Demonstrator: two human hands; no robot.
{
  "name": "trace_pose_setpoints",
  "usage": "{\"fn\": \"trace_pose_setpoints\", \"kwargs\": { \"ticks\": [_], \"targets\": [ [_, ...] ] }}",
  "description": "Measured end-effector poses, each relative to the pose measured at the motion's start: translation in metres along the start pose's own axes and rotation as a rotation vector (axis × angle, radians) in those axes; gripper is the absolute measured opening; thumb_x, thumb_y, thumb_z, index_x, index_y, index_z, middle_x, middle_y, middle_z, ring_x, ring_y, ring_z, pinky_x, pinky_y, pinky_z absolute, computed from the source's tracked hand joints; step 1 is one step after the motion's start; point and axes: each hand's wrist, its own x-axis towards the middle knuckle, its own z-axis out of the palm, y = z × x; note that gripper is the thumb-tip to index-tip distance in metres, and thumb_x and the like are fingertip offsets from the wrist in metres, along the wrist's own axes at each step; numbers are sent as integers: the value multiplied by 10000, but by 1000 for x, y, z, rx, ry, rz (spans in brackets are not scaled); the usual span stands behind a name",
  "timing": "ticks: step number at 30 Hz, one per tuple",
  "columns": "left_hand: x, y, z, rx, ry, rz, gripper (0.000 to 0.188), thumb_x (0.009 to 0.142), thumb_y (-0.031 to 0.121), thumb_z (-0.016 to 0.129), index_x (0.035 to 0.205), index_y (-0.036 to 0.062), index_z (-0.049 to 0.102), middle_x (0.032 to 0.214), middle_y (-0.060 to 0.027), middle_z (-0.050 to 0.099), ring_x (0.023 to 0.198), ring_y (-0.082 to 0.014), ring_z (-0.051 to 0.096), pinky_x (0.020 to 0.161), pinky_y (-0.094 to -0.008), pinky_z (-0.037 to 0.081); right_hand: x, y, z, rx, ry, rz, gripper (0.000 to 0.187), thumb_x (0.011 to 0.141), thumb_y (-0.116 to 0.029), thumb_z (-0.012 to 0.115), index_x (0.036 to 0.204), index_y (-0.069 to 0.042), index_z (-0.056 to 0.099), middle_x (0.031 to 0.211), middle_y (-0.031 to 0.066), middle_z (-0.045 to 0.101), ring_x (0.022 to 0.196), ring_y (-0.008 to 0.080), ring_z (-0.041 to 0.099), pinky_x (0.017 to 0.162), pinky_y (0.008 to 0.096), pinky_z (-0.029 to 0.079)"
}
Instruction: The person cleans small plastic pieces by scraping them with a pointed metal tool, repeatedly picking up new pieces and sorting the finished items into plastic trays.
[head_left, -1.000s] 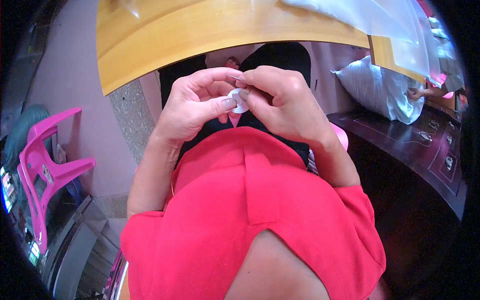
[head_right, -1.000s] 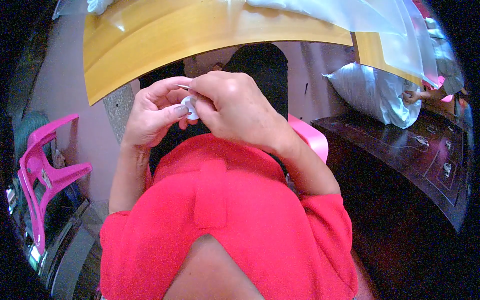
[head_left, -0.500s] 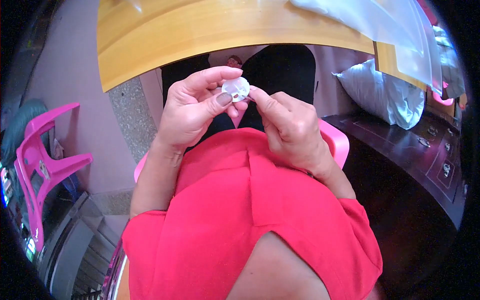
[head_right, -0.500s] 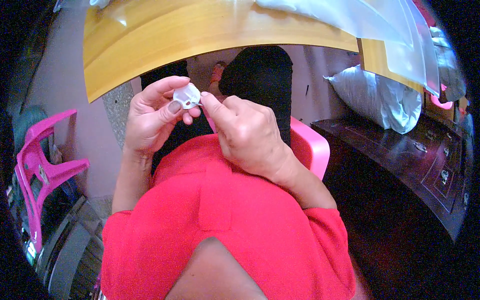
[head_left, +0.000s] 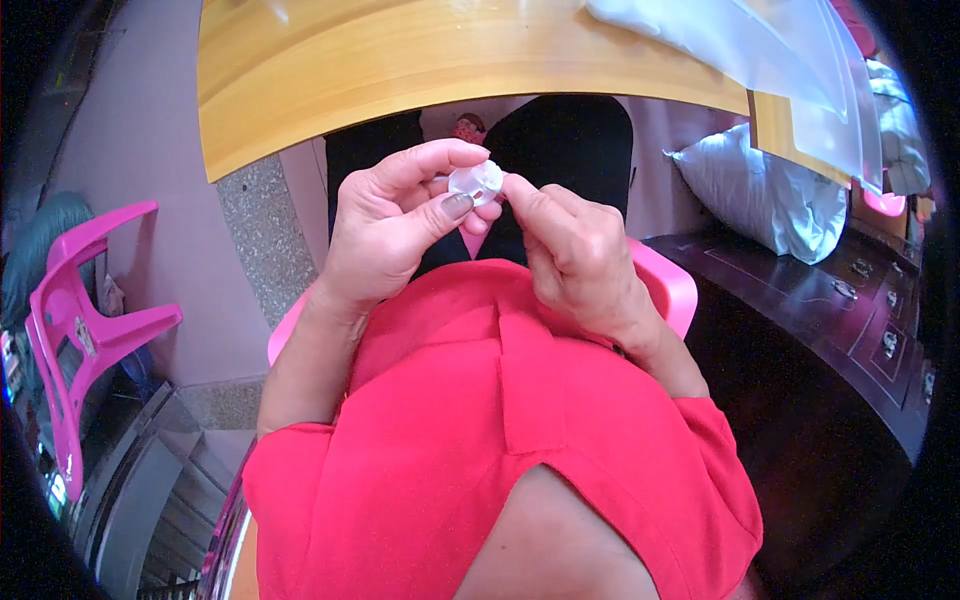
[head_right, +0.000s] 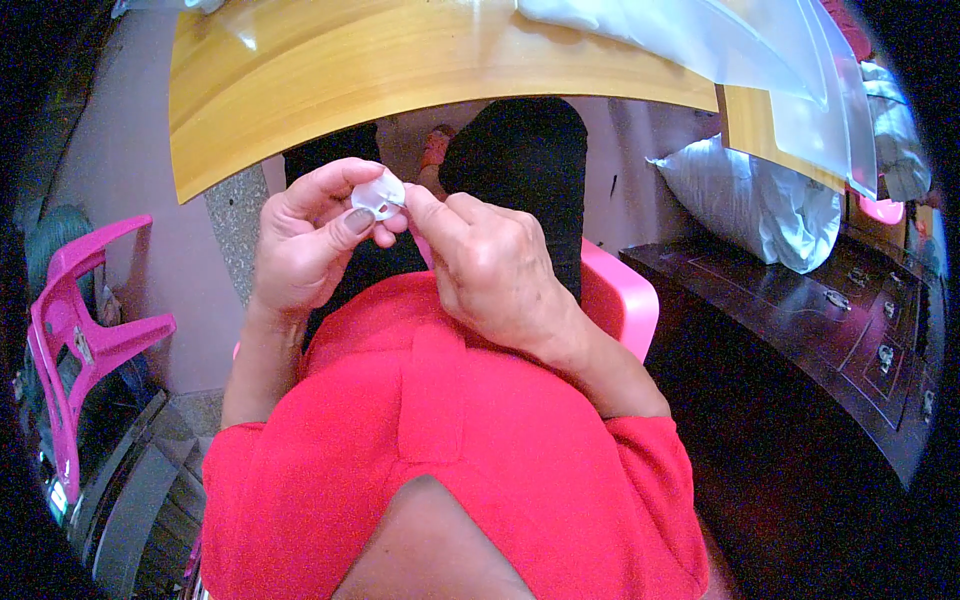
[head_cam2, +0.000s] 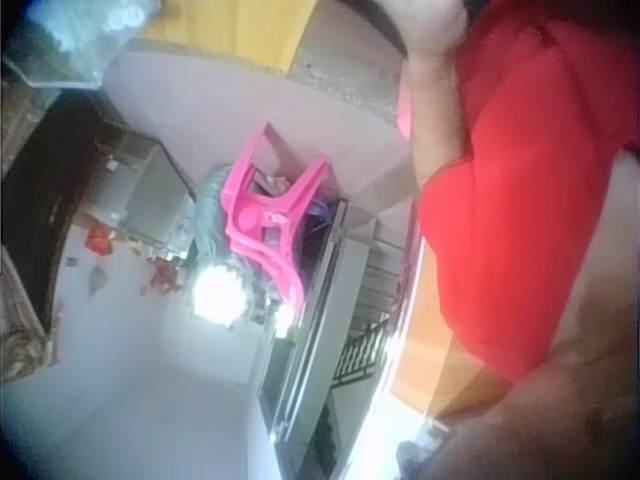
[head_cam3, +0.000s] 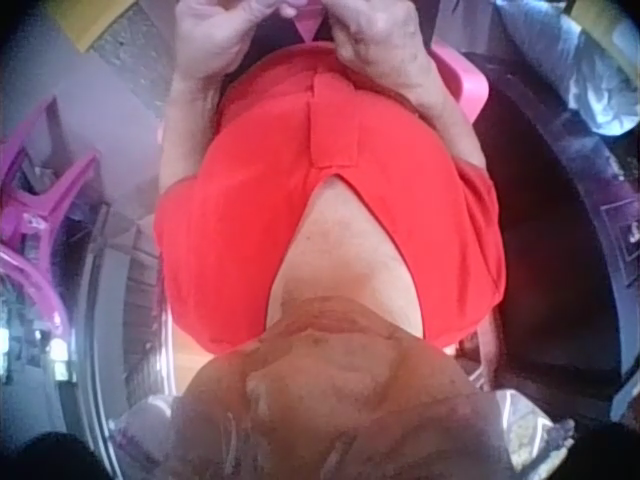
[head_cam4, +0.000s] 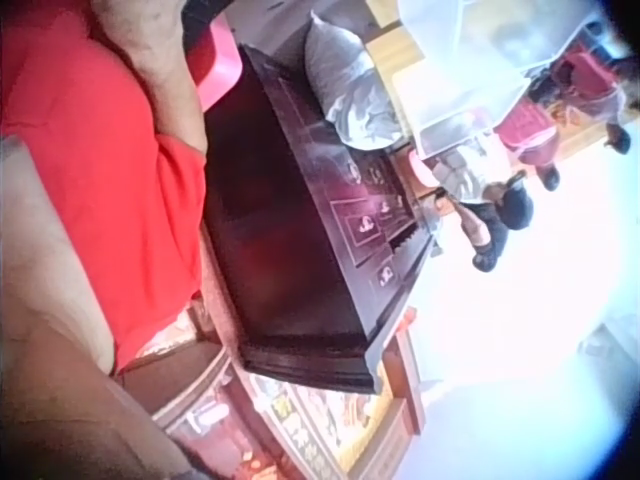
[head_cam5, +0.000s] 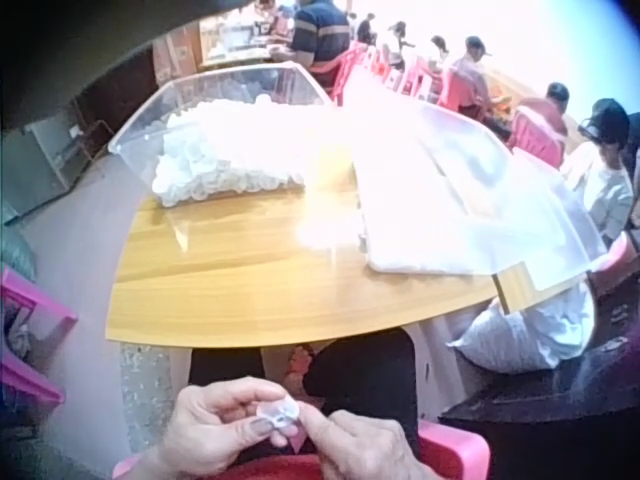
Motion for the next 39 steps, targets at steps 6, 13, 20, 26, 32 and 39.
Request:
{"fn": "trace_pose_setpoints", "kwargs": {
  "ticks": [6,13,20,26,32,39],
  "targets": [
    [-1,-5,5,58,75,42,298,879,-26,579,1176,-27,556,988,-124,646,871,-158,638,777,-281,542,5,0,7,209,62,77,265,775,35,583,1035,-14,589,725,156,592,643,318,615,527,387,484],
    [-2,-8,5,135,100,63,295,882,-28,571,1176,-32,552,994,-123,639,882,-163,636,793,-288,542,11,-5,-1,551,-134,489,175,843,-9,547,1005,-20,614,751,203,619,661,352,628,563,378,490],
    [3,-4,2,-143,146,-136,296,933,29,506,1218,-46,525,1019,-165,632,868,-210,658,790,-306,551,6,1,2,235,-62,286,377,814,74,496,1178,14,573,707,136,567,590,188,558,557,296,453],
    [3,-4,2,-115,193,-156,311,933,57,503,1230,-34,512,1032,-189,630,875,-259,659,766,-340,565,3,-6,-2,-128,-78,164,461,731,85,539,1181,-13,555,730,155,539,638,335,570,568,406,471],
    [3,-6,3,-123,176,-154,267,933,14,496,1188,-52,540,1028,-174,631,877,-226,662,785,-311,565,5,-7,-2,-269,-104,122,321,832,-152,602,1110,2,558,718,136,561,653,295,617,545,395,498],
    [2,-7,5,-126,190,-147,260,929,12,503,1178,-50,548,1043,-169,628,879,-218,659,790,-310,563,3,-7,-1,-301,-150,121,308,843,-156,582,1103,4,541,725,136,564,662,290,622,541,390,501]
  ]
}}
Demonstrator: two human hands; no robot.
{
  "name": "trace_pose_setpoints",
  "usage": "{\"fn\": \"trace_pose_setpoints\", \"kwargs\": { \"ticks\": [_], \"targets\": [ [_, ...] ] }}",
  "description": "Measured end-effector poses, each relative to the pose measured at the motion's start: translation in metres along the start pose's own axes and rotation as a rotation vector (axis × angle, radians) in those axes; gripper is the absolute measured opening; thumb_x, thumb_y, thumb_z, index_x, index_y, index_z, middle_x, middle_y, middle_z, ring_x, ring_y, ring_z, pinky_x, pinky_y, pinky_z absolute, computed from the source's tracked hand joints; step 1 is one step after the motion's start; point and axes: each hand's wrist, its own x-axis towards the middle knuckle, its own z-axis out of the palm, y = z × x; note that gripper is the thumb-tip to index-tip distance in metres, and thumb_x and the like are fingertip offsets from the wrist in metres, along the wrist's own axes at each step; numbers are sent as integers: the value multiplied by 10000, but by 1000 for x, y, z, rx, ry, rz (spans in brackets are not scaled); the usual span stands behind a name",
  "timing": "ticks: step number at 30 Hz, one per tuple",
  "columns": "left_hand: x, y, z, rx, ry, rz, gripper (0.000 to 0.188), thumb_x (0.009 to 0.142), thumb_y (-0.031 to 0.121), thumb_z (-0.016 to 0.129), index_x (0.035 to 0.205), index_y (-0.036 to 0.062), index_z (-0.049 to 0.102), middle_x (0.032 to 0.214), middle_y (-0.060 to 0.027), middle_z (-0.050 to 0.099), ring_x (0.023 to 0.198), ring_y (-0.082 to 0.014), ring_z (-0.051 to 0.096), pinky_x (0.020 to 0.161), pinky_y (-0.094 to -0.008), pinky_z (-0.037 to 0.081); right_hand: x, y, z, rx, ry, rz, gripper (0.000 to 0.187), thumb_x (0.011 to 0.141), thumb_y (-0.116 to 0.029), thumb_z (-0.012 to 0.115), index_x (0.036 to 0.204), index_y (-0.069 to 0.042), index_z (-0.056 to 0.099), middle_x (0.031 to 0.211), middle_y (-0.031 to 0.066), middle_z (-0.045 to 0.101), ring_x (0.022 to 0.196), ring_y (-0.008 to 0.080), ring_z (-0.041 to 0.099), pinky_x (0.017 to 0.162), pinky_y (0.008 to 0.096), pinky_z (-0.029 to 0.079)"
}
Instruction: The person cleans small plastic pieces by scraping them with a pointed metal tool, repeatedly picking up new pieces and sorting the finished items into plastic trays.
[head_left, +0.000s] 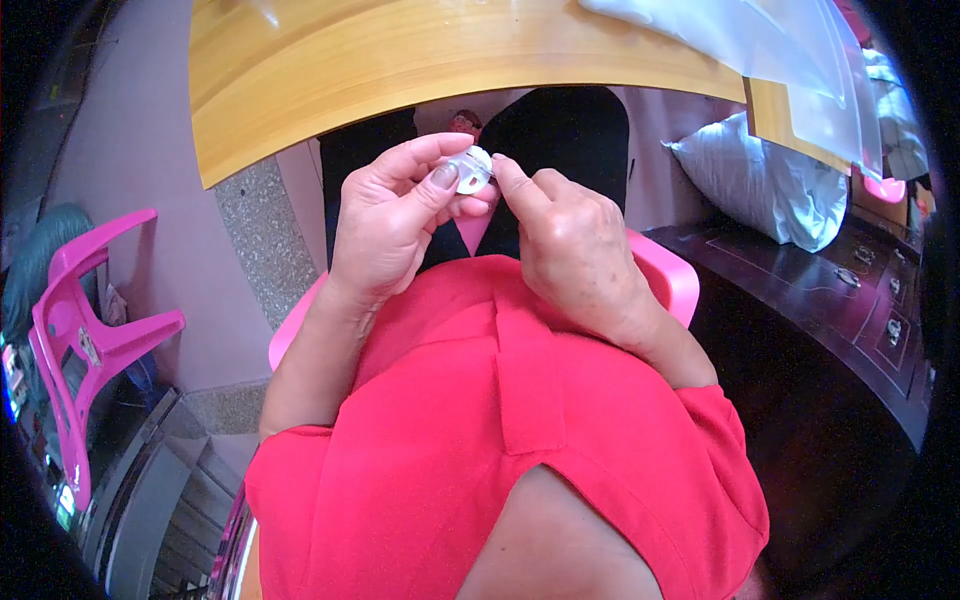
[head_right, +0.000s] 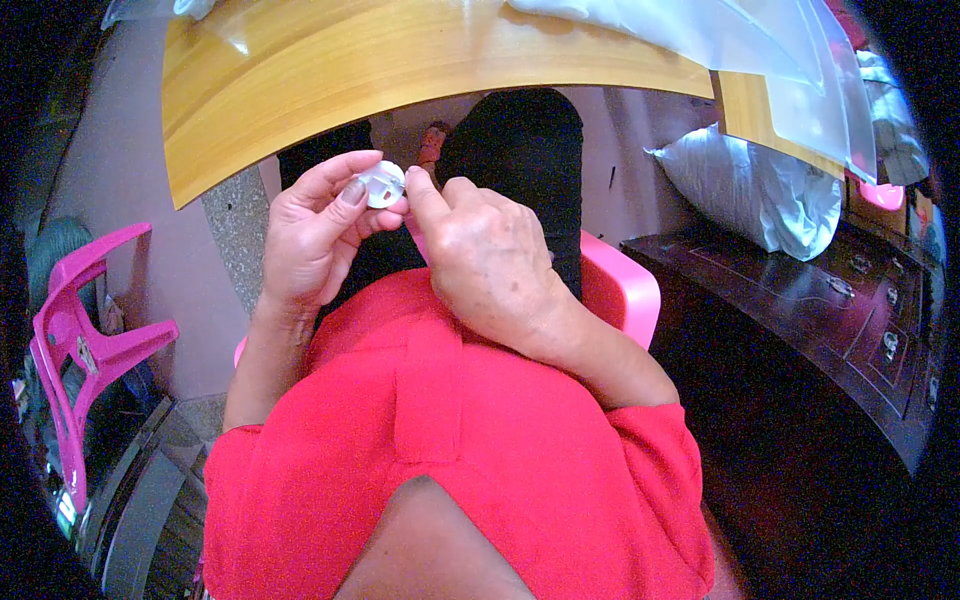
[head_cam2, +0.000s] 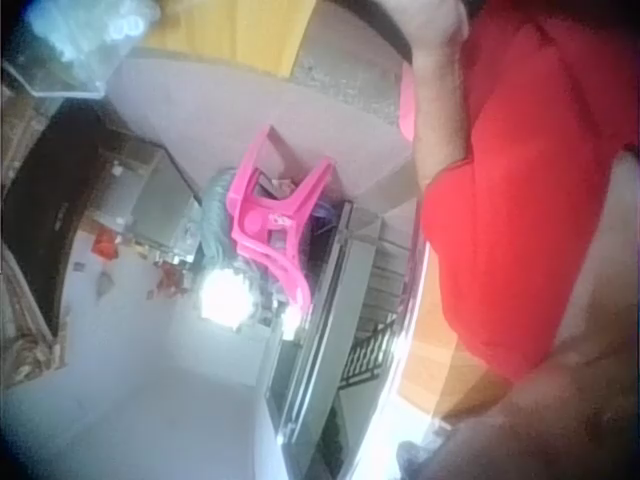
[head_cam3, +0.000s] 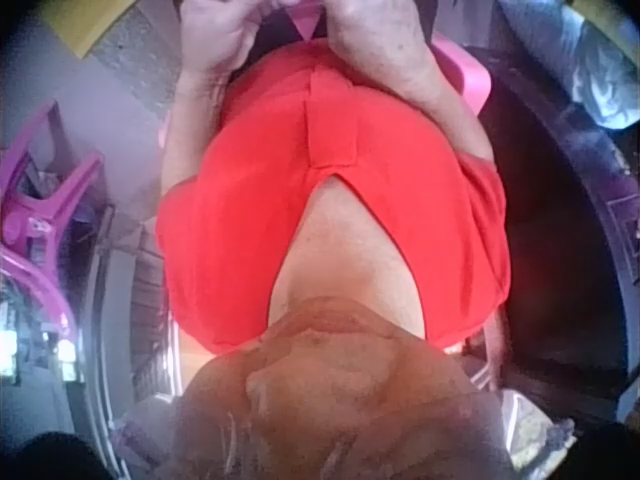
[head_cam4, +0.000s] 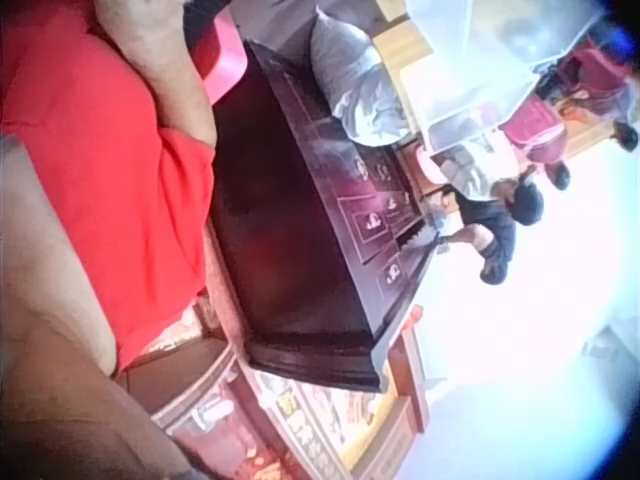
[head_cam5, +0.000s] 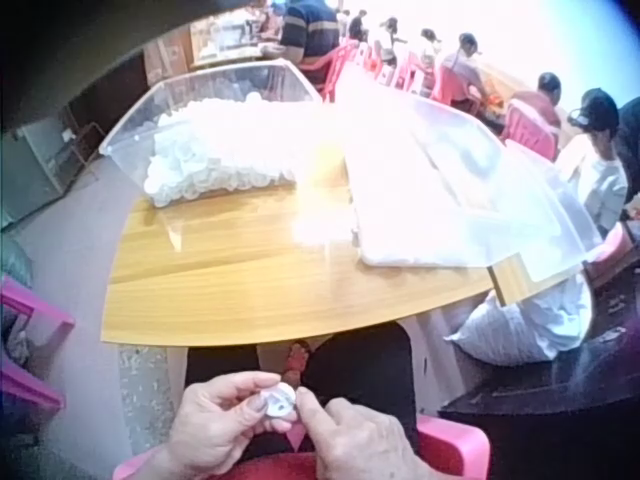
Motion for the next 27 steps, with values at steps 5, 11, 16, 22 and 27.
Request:
{"fn": "trace_pose_setpoints", "kwargs": {
  "ticks": [5,11,16,22,27],
  "targets": [
    [-1,-1,2,3,12,19,260,924,7,511,1175,-53,549,1045,-172,625,883,-214,656,790,-306,562,0,-3,-1,-2,0,15,286,840,-139,574,1078,10,524,718,145,566,653,299,626,527,395,502],
    [-1,-2,1,11,13,25,259,920,3,519,1170,-55,552,1045,-179,628,868,-211,658,792,-303,559,1,-2,0,-6,-22,11,266,827,-116,562,1052,16,508,712,151,566,650,307,627,527,401,506],
    [-1,-4,-1,22,-3,51,256,908,-12,532,1157,-53,567,1023,-179,640,856,-206,659,794,-299,556,2,-1,3,-113,22,-63,236,792,-108,552,997,6,526,706,123,568,610,259,625,509,360,512],
    [-1,-6,-2,103,16,70,239,888,-14,566,1123,-49,599,979,-162,660,816,-182,660,761,-285,549,2,-1,6,-235,19,-100,182,831,-159,535,936,-10,536,678,88,563,563,208,615,449,324,502],
    [-2,-9,-1,169,19,103,230,881,-8,582,1106,-43,613,950,-142,668,781,-167,659,743,-280,545,3,-7,1,-334,-52,-94,217,816,-151,545,964,8,548,675,82,548,580,203,605,476,316,495]
  ]
}}
